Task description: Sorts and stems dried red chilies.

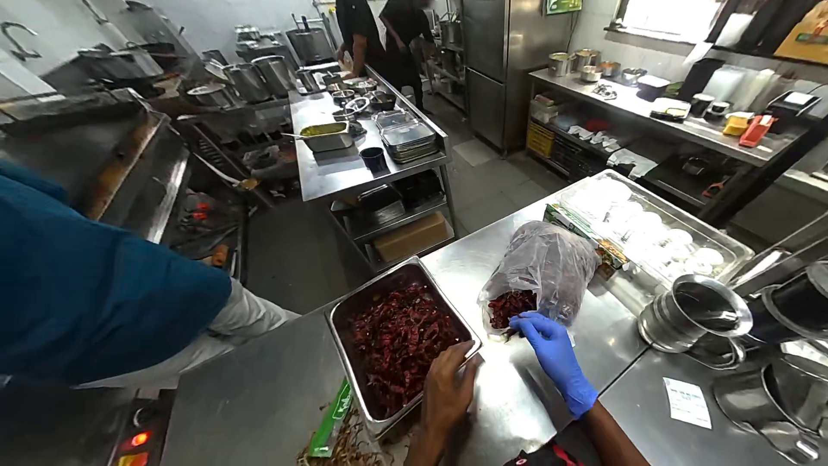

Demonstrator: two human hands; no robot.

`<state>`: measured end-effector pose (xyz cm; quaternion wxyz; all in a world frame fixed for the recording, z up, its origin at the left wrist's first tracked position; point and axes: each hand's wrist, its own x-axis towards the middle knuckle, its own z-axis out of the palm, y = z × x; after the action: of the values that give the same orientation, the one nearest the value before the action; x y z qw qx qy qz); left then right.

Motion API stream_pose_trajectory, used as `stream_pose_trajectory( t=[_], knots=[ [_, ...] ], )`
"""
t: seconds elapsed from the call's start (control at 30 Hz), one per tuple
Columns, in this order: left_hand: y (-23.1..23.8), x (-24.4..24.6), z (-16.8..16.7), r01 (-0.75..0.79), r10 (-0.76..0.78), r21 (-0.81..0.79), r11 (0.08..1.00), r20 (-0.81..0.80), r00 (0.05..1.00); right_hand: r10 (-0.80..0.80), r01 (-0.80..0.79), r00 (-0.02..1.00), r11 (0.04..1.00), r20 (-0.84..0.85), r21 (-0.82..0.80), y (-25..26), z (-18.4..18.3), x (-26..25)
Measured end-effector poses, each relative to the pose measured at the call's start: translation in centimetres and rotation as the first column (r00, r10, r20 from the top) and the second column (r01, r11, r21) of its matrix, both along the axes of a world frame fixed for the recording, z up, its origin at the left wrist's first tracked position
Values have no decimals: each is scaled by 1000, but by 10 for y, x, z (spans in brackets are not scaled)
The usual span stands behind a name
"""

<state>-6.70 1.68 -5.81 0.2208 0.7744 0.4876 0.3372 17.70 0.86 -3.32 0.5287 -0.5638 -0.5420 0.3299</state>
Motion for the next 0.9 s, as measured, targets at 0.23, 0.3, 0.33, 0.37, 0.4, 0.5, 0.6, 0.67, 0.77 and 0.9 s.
stream_pose_trajectory(
  t=[0.23,0.3,0.33,0.37,0.4,0.5,0.6,0.67,0.77,0.9],
  knots=[
    [-12,41,29,208,-127,-208,956,345,930,297,-387,704,922,-645,3,-29,7,-12],
    [-13,43,31,208,-96,-265,942,379,921,289,-384,737,923,-611,-26,-30,10,-11],
    [-13,43,32,218,-76,-311,925,411,908,292,-384,747,923,-598,-28,-30,10,-10],
    [-12,41,33,239,-58,-358,903,449,892,297,-384,753,923,-586,-26,-31,11,-10],
    [-11,40,33,266,-40,-404,875,488,872,307,-388,760,921,-573,-21,-31,12,-9],
    [-8,35,35,363,36,-487,795,634,772,374,-444,774,896,-510,-17,-32,13,-9],
    [-6,34,37,412,206,-557,721,740,641,397,-463,773,887,-495,-10,-31,14,-11],
    [-6,33,38,385,310,-594,707,748,587,367,-446,812,892,-454,-76,-29,15,-13],
    [-7,35,36,211,270,-512,833,708,653,287,-392,879,891,-381,-231,-27,13,-18],
    [-11,35,30,-55,117,-153,987,433,894,282,-429,860,852,-426,-301,-30,14,-31]
  ],
)
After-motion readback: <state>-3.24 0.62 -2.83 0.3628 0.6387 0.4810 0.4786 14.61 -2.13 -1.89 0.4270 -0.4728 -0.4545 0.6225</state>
